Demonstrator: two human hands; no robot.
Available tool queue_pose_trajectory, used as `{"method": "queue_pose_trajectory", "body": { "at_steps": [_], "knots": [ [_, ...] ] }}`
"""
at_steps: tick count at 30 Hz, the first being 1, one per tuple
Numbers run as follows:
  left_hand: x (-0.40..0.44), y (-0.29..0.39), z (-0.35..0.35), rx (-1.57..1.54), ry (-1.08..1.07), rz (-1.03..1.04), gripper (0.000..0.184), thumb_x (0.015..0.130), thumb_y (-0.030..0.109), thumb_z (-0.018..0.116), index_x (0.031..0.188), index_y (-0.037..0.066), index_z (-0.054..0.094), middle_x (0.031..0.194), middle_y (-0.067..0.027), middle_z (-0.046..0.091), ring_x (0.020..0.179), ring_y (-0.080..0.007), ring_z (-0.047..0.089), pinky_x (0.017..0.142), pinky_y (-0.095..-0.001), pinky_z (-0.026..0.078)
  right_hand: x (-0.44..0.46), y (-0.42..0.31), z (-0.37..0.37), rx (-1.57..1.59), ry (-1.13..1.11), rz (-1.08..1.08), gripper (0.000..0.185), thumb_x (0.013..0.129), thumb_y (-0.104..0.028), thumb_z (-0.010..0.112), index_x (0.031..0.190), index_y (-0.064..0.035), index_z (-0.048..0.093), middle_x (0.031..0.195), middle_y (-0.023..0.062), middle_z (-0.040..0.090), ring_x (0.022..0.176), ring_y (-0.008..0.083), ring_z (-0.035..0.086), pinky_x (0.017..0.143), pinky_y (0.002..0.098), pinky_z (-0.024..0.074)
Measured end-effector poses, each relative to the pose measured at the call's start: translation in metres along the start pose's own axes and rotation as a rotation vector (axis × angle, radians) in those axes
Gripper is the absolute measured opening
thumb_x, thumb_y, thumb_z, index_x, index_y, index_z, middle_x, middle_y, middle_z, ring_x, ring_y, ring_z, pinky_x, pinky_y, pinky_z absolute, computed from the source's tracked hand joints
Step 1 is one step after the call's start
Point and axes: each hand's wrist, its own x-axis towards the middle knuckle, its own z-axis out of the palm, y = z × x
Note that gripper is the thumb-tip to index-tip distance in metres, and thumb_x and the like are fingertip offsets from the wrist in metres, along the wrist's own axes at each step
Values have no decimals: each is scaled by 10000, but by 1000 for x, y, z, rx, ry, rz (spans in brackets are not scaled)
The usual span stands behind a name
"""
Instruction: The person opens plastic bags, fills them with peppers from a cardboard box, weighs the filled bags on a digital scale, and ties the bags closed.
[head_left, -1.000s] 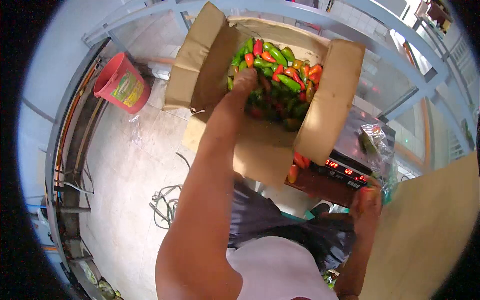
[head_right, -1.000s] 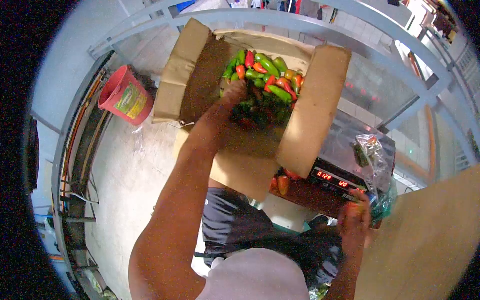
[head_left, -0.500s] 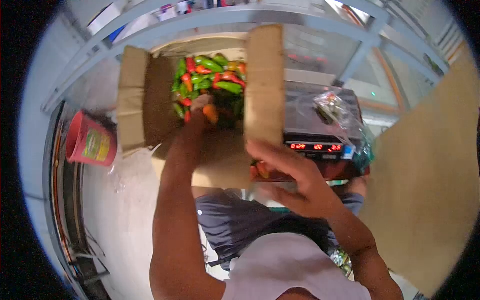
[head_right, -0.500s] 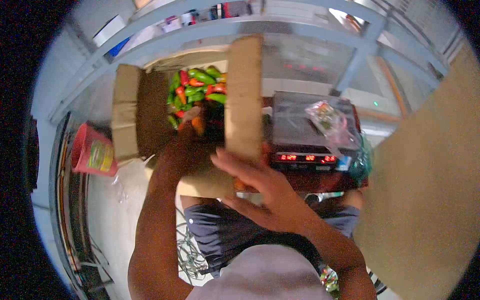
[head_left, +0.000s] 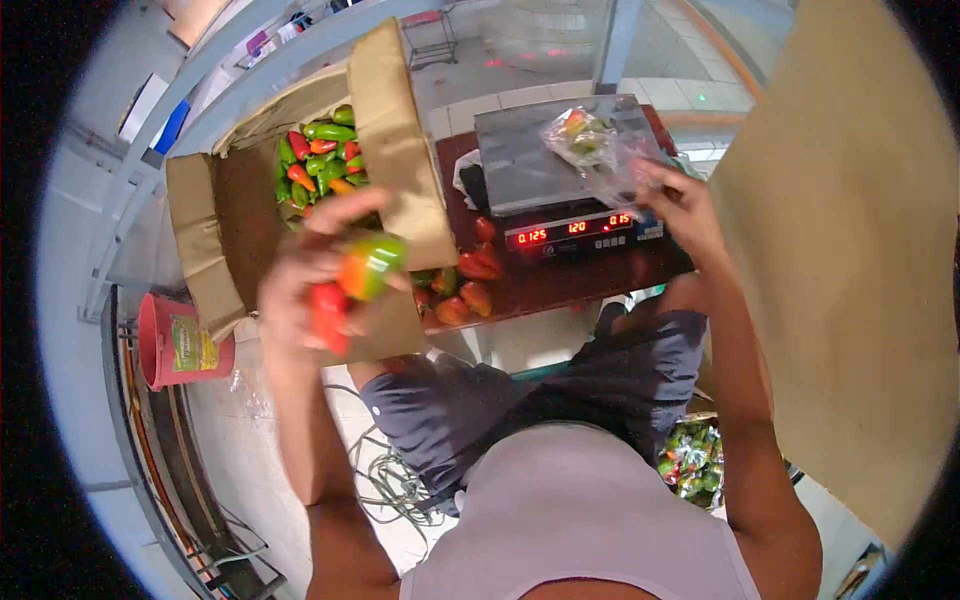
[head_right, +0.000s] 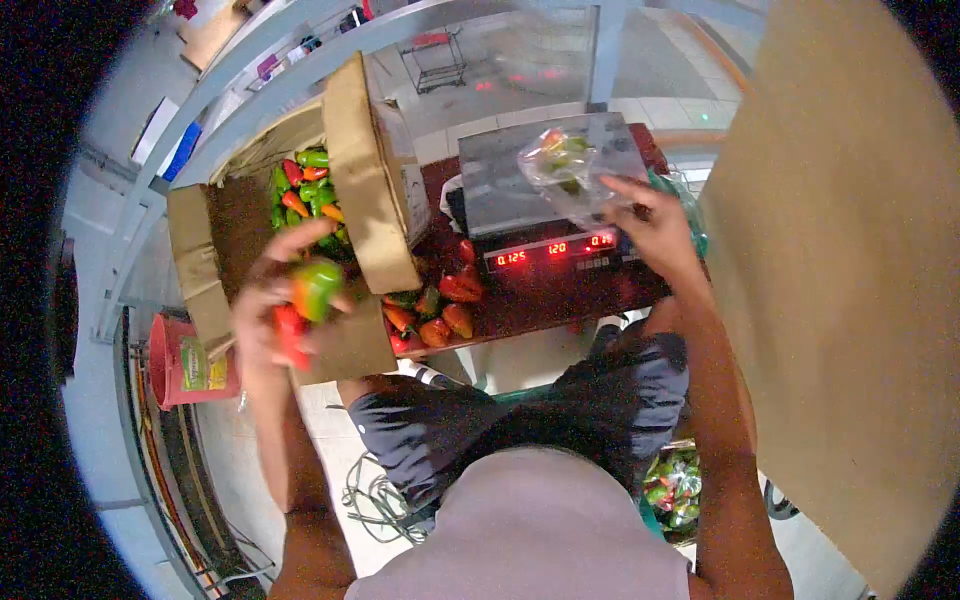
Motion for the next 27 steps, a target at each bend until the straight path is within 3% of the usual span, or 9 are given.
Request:
{"method": "queue_pose_trajectory", "body": {
  "at_steps": [1, 2, 5, 8, 12, 15, 19, 24, 27],
  "knots": [
    [6, -27, 25, -83, -1, -3, 592, 824, 221, 608, 1338, -61, 522, 1279, -216, 614, 879, -329, 712, 697, -374, 604, 3, -1, 4, 77, -38, 49, 514, 809, 52, 686, 1303, -82, 646, 1386, 204, 565, 1183, 246, 609, 921, 308, 500],
    [20, -39, 69, -311, -53, -210, 578, 858, 247, 560, 1362, -29, 498, 1152, -181, 664, 709, -239, 701, 434, -268, 521, 1, -10, 5, -53, -32, -30, 544, 817, 70, 675, 1337, -77, 611, 1382, 177, 567, 1068, 204, 616, 850, 293, 511],
    [88, -84, 126, -399, 92, -361, 422, 965, 226, 488, 1311, -12, 524, 1119, -162, 662, 752, -235, 688, 481, -260, 542, -4, -38, 10, -364, -13, -285, 649, 782, 138, 641, 1394, -47, 536, 1360, 128, 581, 827, 147, 634, 689, 285, 540],
    [195, -160, 105, -669, -51, -305, 327, 1007, 221, 444, 1258, 23, 511, 1169, -171, 620, 979, -290, 653, 746, -363, 580, -7, -50, 9, -522, -24, -298, 658, 719, 98, 594, 1361, -39, 554, 1388, 210, 542, 1191, 392, 580, 967, 403, 518],
    [236, -135, 133, -590, 164, -242, 354, 1025, 205, 421, 1324, 17, 445, 1263, -203, 552, 1160, -377, 567, 1006, -579, 469, 20, -41, 17, -580, 7, -366, 637, 694, 90, 589, 1324, 2, 561, 1399, 209, 531, 1217, 402, 555, 1017, 439, 479],
    [231, -115, 136, -559, 215, -266, 434, 1036, 224, 418, 1401, -6, 373, 1279, -203, 540, 1188, -408, 541, 1036, -620, 421, 40, -35, 13, -616, 57, -334, 666, 660, 42, 641, 1322, 0, 574, 1347, 230, 569, 1203, 399, 558, 1020, 423, 472],
    [253, -161, 54, 430, -137, 278, 481, 1025, 233, 484, 1435, -1, 390, 1275, -182, 573, 1103, -385, 600, 991, -581, 471, 59, -26, 7, -591, 63, -303, 693, 630, -5, 678, 1317, -7, 590, 1309, 231, 596, 1217, 400, 535, 1040, 419, 454],
    [199, -102, 94, 399, 112, 98, 357, 896, 98, 657, 1250, 53, 643, 1241, -193, 616, 976, -367, 660, 931, -484, 532, 60, -21, 7, -603, 43, -292, 671, 649, 2, 682, 1314, -17, 596, 1303, 216, 608, 1214, 392, 546, 1048, 408, 448],
    [198, -105, 89, 1055, 123, 469, 368, 747, 70, 737, 1115, 65, 722, 1194, -265, 632, 1045, -394, 647, 919, -428, 521, 55, -22, 7, -650, -27, -291, 654, 676, -3, 692, 1321, -65, 604, 1349, 196, 582, 1240, 371, 544, 1059, 407, 447]
  ]
}}
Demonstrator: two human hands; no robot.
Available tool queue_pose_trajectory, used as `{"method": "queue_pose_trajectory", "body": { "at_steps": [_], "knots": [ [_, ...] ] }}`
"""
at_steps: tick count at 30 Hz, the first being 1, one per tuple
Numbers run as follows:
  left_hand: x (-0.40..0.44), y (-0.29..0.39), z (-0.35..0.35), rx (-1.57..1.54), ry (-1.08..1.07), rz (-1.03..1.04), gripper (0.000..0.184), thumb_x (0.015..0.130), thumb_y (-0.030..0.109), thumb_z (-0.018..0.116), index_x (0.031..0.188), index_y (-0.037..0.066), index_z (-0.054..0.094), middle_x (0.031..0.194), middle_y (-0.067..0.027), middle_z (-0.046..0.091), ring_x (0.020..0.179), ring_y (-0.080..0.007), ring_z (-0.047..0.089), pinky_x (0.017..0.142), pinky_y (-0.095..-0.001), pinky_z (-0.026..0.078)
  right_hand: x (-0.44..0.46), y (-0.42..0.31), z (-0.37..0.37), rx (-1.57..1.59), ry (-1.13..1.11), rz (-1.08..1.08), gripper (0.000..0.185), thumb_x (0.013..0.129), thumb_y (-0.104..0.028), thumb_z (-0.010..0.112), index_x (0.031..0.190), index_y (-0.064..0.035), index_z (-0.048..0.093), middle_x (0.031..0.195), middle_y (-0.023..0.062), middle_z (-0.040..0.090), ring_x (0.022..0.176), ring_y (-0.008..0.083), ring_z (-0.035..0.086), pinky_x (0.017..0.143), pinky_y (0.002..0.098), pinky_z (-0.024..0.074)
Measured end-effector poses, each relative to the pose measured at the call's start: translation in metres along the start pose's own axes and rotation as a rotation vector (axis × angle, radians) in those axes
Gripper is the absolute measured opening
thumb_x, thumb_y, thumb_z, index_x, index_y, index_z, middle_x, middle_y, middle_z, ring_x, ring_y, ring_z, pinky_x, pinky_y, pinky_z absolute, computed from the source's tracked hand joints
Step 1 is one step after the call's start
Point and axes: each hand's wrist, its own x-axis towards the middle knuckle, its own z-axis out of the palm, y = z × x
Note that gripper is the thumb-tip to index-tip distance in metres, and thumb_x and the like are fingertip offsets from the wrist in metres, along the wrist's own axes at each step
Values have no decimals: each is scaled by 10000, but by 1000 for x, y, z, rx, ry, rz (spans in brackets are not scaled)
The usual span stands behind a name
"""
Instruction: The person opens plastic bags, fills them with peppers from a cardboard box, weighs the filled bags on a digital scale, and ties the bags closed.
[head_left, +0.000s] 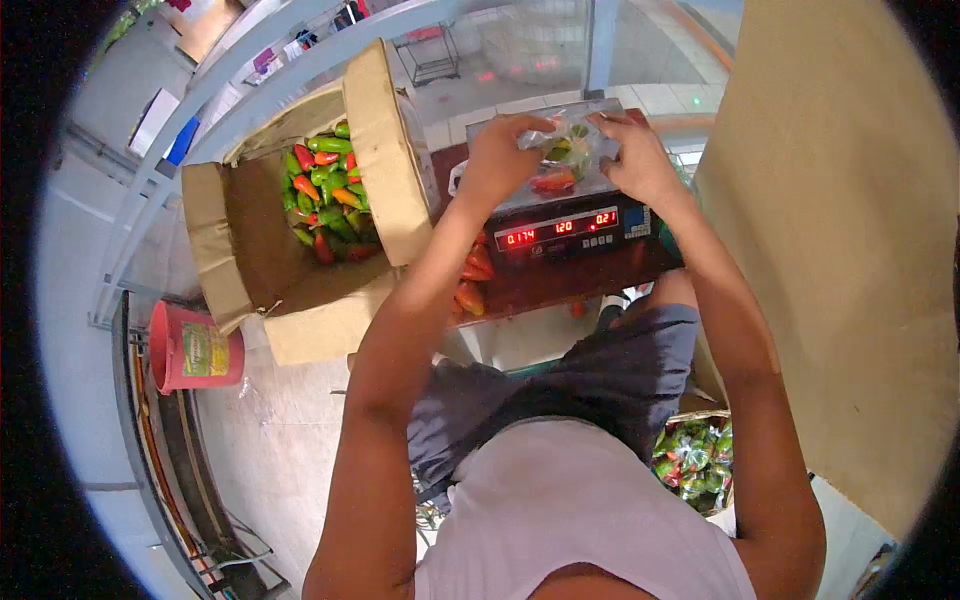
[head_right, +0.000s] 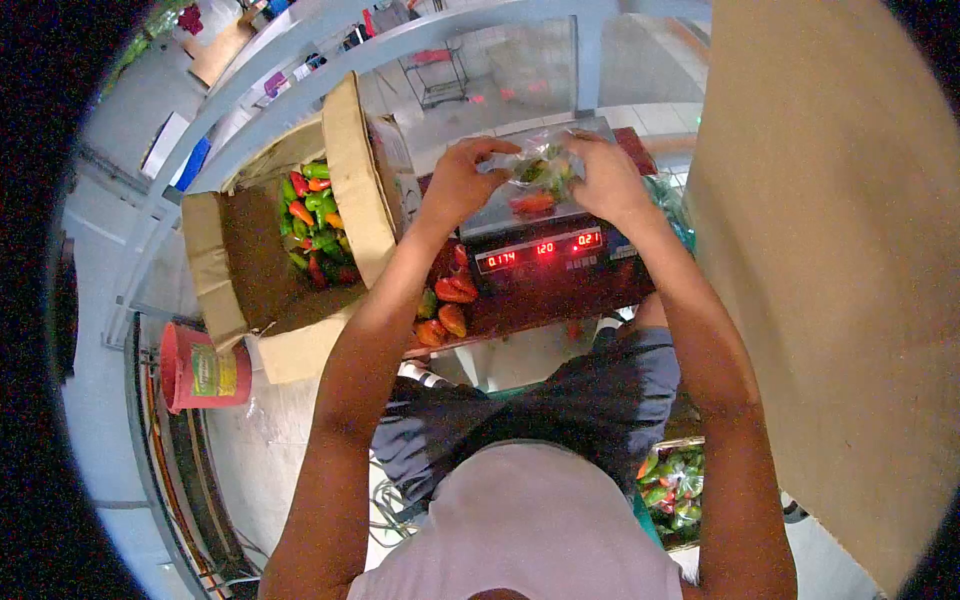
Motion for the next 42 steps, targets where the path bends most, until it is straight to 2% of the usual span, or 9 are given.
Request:
{"method": "queue_pose_trajectory", "body": {
  "at_steps": [7, 12, 15, 16, 25, 27, 32, 38, 42],
  "knots": [
    [-5, -15, 25, 476, -18, 110, 307, 776, 68, 699, 1073, 131, 747, 1224, -286, 586, 1188, -452, 551, 943, -459, 520, -4, -6, -3, -167, -73, -104, 540, 730, -33, 693, 1261, -120, 646, 1374, 194, 559, 1145, 363, 617, 967, 452, 514],
    [5, -19, 28, 791, -149, -47, 241, 797, 81, 673, 1030, 80, 733, 1176, -259, 628, 1078, -438, 628, 900, -446, 553, 9, 5, 15, -401, -154, 17, 323, 772, -81, 691, 1090, -114, 734, 1106, 173, 691, 977, 366, 684, 866, 455, 553],
    [47, -49, 7, 702, -234, -126, 263, 767, 157, 724, 1020, 85, 729, 1026, -256, 682, 951, -397, 673, 889, -476, 541, 23, 13, -18, -266, 0, -52, 156, 834, -129, 678, 950, -70, 764, 918, 155, 725, 865, 368, 702, 782, 444, 563],
    [51, -34, -17, 684, -95, 159, 191, 783, 212, 728, 895, 59, 748, 842, -213, 699, 783, -393, 686, 767, -454, 557, 27, 7, -41, -176, 76, -89, 159, 841, -141, 681, 952, -60, 760, 924, 158, 723, 859, 367, 699, 770, 445, 561],
    [28, 110, -144, 217, -9, 143, 268, 799, 271, 811, 773, 24, 712, 690, -100, 684, 649, -204, 671, 643, -324, 530, 7, -98, -172, 94, 280, -156, 168, 869, -169, 725, 926, -12, 747, 880, 116, 724, 772, 189, 663, 691, 315, 505],
    [-1, 128, -137, -13, 274, 224, 241, 789, 236, 831, 755, 33, 704, 678, -40, 665, 639, -137, 634, 626, -293, 510, -10, -121, -184, 175, 245, -200, 154, 868, -154, 732, 924, -11, 749, 883, 95, 728, 778, 150, 649, 700, 284, 490],
    [-86, 157, -79, -423, -194, 88, 226, 772, 182, 856, 726, 44, 683, 666, 29, 624, 643, -57, 547, 603, -246, 451, -67, -158, -163, 482, 181, -332, 298, 794, -15, 757, 1090, -38, 727, 1003, 50, 732, 897, 139, 650, 788, 272, 498],
    [-135, 207, -78, -450, -109, 297, 277, 811, 176, 824, 674, 33, 631, 620, 27, 583, 642, -20, 464, 574, -244, 396, -171, -160, -48, 1338, -925, -290, 915, 651, -244, 925, 1408, -27, 459, 1238, 70, 595, 1151, 207, 558, 975, 364, 460],
    [-138, 169, -75, -216, 14, 213, 287, 818, 168, 810, 678, 18, 610, 596, -9, 568, 616, -51, 459, 546, -274, 392, -205, -194, -4, 1547, -1239, -326, 468, 821, -305, 806, 1176, -36, 662, 1215, 78, 585, 1082, 152, 549, 924, 305, 442]
  ]
}}
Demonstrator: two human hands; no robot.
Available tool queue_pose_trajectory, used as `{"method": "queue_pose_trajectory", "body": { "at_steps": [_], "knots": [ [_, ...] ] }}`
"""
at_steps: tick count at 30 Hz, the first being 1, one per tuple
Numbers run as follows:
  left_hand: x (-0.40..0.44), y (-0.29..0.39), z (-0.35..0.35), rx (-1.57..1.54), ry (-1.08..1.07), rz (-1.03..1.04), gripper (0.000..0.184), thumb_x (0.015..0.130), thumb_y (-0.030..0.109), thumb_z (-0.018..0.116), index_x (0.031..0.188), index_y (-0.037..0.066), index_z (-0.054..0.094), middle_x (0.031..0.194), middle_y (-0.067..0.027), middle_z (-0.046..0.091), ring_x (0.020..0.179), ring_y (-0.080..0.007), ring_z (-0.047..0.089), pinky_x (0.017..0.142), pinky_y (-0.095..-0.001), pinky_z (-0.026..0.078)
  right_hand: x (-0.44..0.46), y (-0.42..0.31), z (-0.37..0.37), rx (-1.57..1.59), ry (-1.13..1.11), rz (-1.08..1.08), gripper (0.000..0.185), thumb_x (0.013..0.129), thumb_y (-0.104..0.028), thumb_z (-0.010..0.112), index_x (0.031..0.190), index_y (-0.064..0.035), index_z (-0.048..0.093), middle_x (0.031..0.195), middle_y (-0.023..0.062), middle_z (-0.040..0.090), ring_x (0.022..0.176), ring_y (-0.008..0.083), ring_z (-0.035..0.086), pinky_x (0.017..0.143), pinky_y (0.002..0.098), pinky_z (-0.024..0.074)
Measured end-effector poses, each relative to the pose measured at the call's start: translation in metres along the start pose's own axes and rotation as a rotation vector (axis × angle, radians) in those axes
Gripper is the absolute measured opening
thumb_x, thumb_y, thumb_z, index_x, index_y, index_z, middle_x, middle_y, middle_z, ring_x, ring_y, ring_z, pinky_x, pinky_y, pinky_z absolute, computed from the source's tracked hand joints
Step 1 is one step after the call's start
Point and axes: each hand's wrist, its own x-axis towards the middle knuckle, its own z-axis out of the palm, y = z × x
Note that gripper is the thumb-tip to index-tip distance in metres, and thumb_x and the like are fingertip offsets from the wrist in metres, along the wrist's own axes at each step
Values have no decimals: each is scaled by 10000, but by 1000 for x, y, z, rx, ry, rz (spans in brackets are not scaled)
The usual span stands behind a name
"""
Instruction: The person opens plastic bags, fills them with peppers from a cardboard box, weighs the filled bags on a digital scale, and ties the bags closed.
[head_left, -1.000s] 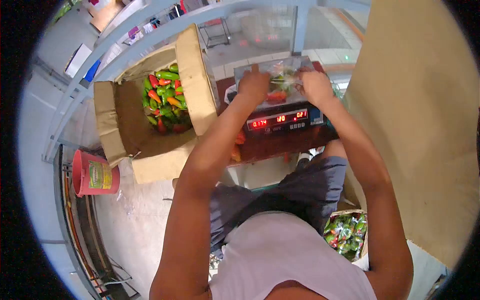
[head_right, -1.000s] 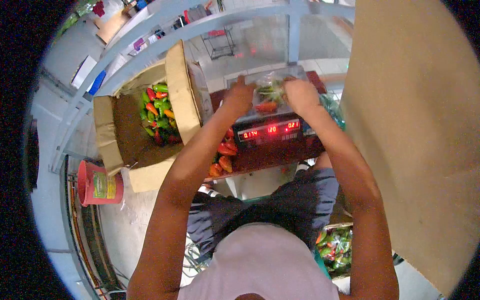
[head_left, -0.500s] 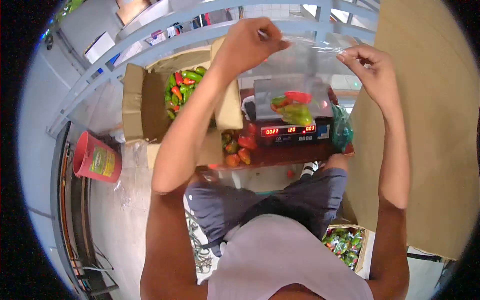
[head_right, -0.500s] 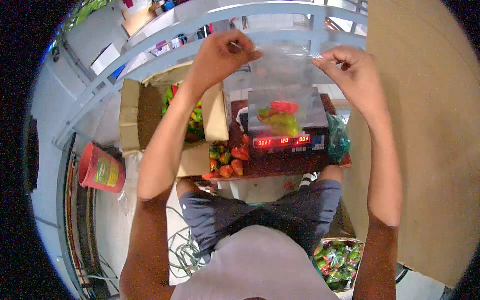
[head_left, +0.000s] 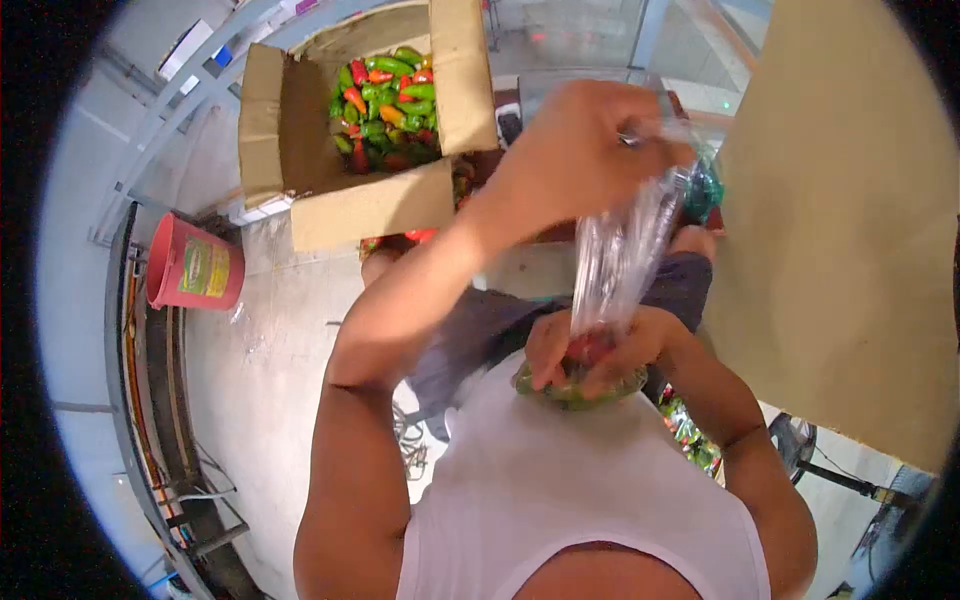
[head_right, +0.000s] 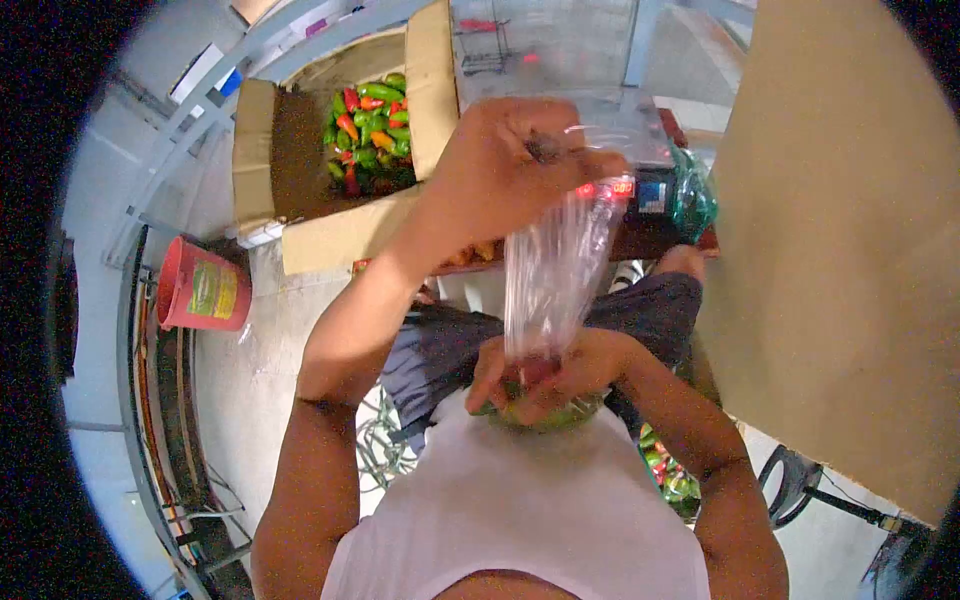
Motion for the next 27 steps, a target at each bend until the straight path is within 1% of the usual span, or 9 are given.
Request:
{"method": "queue_pose_trajectory", "body": {
  "at_steps": [3, 6, 10, 13, 16, 19, 22, 25, 27],
  "knots": [
    [-14, -62, -8, 247, 6, -35, 284, 791, 225, 779, 762, 6, 601, 691, -145, 587, 648, -357, 562, 608, -401, 462, 0, 21, -2, 104, 213, 169, 247, 941, -209, 657, 1074, -1, 669, 1249, 138, 574, 1149, 233, 526, 993, 368, 398],
    [-18, -30, -17, 404, 444, 304, 239, 815, 244, 736, 863, 45, 614, 814, -118, 632, 754, -335, 604, 660, -426, 483, -10, 44, -12, 79, 323, 198, 303, 968, -304, 614, 1010, -12, 684, 1246, 133, 570, 1104, 204, 550, 939, 330, 435],
    [-73, -17, 19, 428, -487, 653, 201, 865, 283, 677, 955, 104, 656, 827, -110, 621, 817, -277, 659, 663, -415, 534, -23, 40, 2, 139, 418, 307, 379, 989, -385, 577, 966, -32, 712, 1265, 70, 581, 1094, 160, 542, 921, 323, 440],
    [-94, -32, -13, 498, -747, 383, 216, 897, 311, 653, 985, 114, 644, 690, -81, 593, 634, -281, 645, 515, -437, 502, -37, 2, 9, -226, 564, 295, 296, 964, -332, 623, 964, -54, 726, 1240, 67, 586, 1084, 177, 544, 888, 332, 450],
    [-98, -3, -33, 508, -640, 435, 221, 923, 330, 635, 973, 114, 639, 587, -61, 551, 496, -299, 591, 419, -461, 443, -44, -56, 9, -899, 565, 179, 132, 910, -200, 682, 966, -106, 755, 1147, 71, 586, 1007, 207, 556, 771, 332, 463],
    [-101, 32, -32, 504, -627, 19, 175, 950, 245, 640, 954, 71, 650, 619, -72, 597, 539, -256, 617, 466, -412, 465, -38, -112, 17, -1752, 564, -83, 189, 717, -122, 788, 902, -108, 746, 1101, 18, 618, 967, 254, 576, 756, 330, 495],
    [-112, 41, 7, -517, -520, -359, 231, 1026, 237, 551, 1106, 38, 636, 767, -39, 629, 747, -118, 602, 638, -290, 469, -37, -130, 9, -2093, 707, -438, 209, 658, -118, 802, 863, -116, 760, 1012, -15, 606, 895, 230, 566, 731, 326, 488],
    [-130, 52, 78, -1257, -518, -230, 270, 1053, 259, 508, 1147, 31, 618, 992, -30, 622, 914, -113, 578, 748, -287, 460, -20, -124, 6, -1663, 1097, -929, 204, 632, -97, 818, 829, -101, 766, 957, -7, 571, 859, 212, 540, 715, 323, 472],
    [-123, 24, 99, -942, -496, -83, 267, 1048, 272, 502, 1152, 44, 597, 1045, -41, 637, 965, -156, 602, 796, -357, 477, -3, -106, 11, -556, 1106, -1134, 233, 732, -237, 821, 765, -19, 743, 936, 61, 518, 898, 209, 520, 752, 352, 442]
  ]
}}
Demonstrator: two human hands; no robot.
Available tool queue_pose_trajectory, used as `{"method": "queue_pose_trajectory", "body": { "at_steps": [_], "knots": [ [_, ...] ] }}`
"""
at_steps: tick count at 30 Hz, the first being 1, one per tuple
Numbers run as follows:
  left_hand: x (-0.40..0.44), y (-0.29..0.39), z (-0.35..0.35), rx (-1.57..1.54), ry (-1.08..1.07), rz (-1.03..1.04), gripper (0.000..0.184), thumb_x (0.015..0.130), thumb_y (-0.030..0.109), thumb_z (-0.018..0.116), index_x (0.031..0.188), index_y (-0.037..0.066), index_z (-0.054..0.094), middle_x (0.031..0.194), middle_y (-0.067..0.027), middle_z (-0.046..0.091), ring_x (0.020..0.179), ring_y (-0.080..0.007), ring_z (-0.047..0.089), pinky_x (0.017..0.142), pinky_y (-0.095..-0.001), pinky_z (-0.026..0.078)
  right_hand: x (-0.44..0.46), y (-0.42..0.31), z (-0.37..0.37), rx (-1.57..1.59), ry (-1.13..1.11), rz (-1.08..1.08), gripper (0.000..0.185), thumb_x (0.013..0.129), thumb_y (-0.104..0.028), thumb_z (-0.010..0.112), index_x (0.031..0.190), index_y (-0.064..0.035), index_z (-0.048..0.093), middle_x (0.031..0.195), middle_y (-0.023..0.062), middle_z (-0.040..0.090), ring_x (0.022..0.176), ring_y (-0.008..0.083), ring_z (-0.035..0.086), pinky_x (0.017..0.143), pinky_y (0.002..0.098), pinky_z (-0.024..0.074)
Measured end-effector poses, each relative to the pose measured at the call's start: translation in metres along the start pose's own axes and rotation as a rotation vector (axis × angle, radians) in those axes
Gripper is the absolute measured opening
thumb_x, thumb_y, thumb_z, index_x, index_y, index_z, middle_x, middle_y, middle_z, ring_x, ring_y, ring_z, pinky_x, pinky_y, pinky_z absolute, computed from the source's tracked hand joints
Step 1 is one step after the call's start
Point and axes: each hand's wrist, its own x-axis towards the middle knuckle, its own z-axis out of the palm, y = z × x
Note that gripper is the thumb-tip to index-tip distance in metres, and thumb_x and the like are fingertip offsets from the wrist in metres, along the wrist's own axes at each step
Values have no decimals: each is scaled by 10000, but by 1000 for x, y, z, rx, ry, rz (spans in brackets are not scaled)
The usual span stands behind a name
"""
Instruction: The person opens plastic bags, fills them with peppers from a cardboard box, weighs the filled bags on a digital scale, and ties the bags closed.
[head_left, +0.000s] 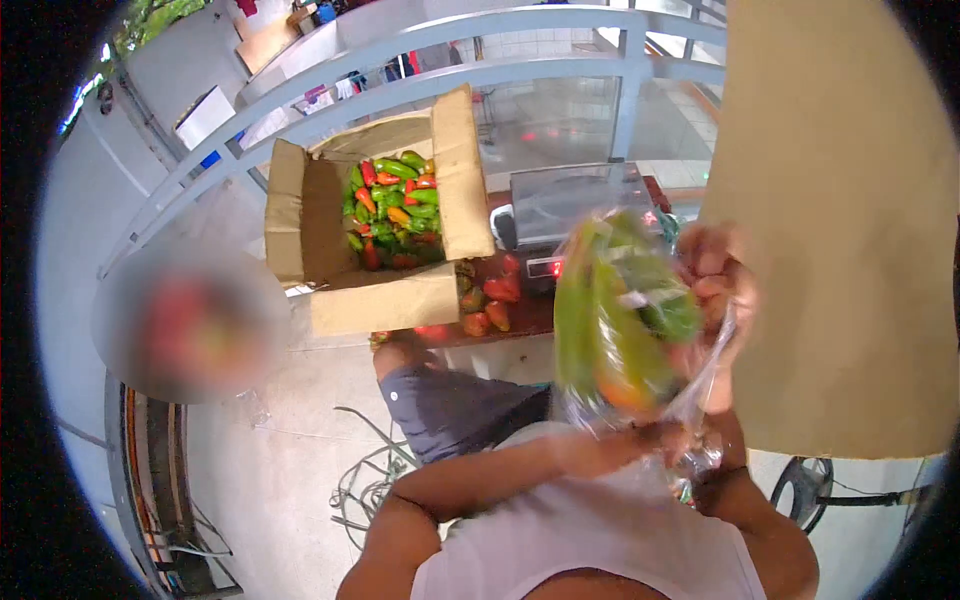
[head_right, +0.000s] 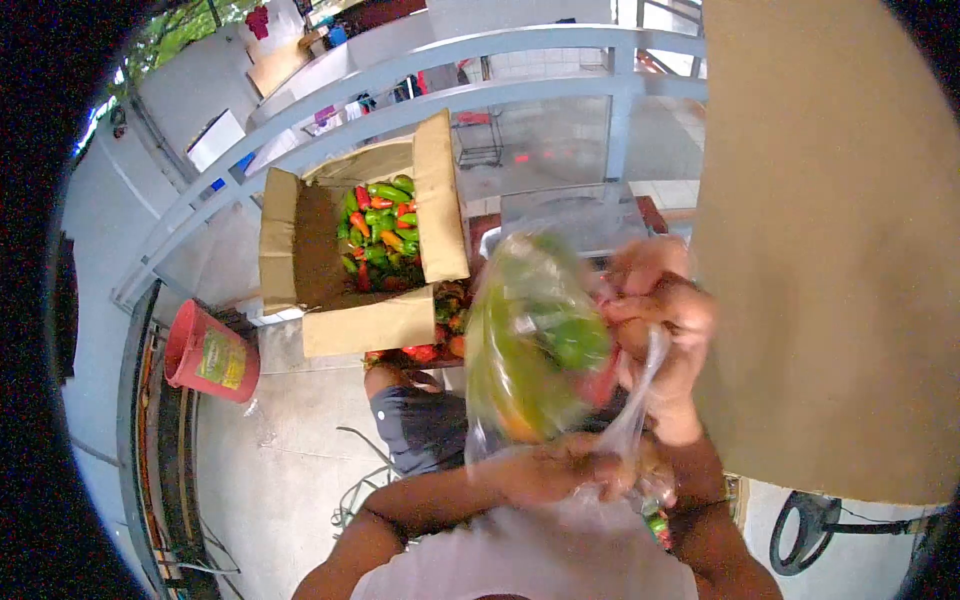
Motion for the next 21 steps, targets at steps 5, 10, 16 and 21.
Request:
{"method": "queue_pose_trajectory", "body": {
  "at_steps": [5, 10, 16, 21],
  "knots": [
    [-32, 62, -94, 420, 213, -341, 152, 999, 162, 550, 1083, 47, 602, 1033, -165, 642, 974, -289, 651, 802, -394, 517, -8, 2, -53, 61, -733, 606, 213, 815, -187, 775, 834, 6, 687, 973, 88, 513, 947, 173, 510, 784, 358, 456],
    [-30, 63, -40, 970, 367, -242, 153, 996, 170, 555, 1084, 46, 576, 888, -186, 643, 815, -343, 663, 742, -443, 535, -48, 71, -50, -237, -96, 275, 108, 802, 18, 733, 877, -21, 667, 961, 40, 545, 898, 170, 553, 840, 332, 492],
    [-81, -15, -124, 382, 712, -386, 211, 1017, 129, 463, 1109, 18, 618, 836, -63, 651, 787, -145, 630, 739, -324, 528, -41, 73, -44, 224, -437, 795, 111, 817, -3, 717, 860, -34, 620, 989, 53, 568, 945, 162, 568, 821, 324, 487],
    [-57, 13, -66, 270, 600, -344, 172, 1002, 165, 540, 1050, 14, 608, 818, -32, 635, 710, -147, 607, 670, -313, 503, -60, 105, -45, 53, -140, 679, 105, 861, -89, 711, 829, -40, 623, 1092, 55, 535, 1031, 175, 560, 894, 314, 459]
  ]
}}
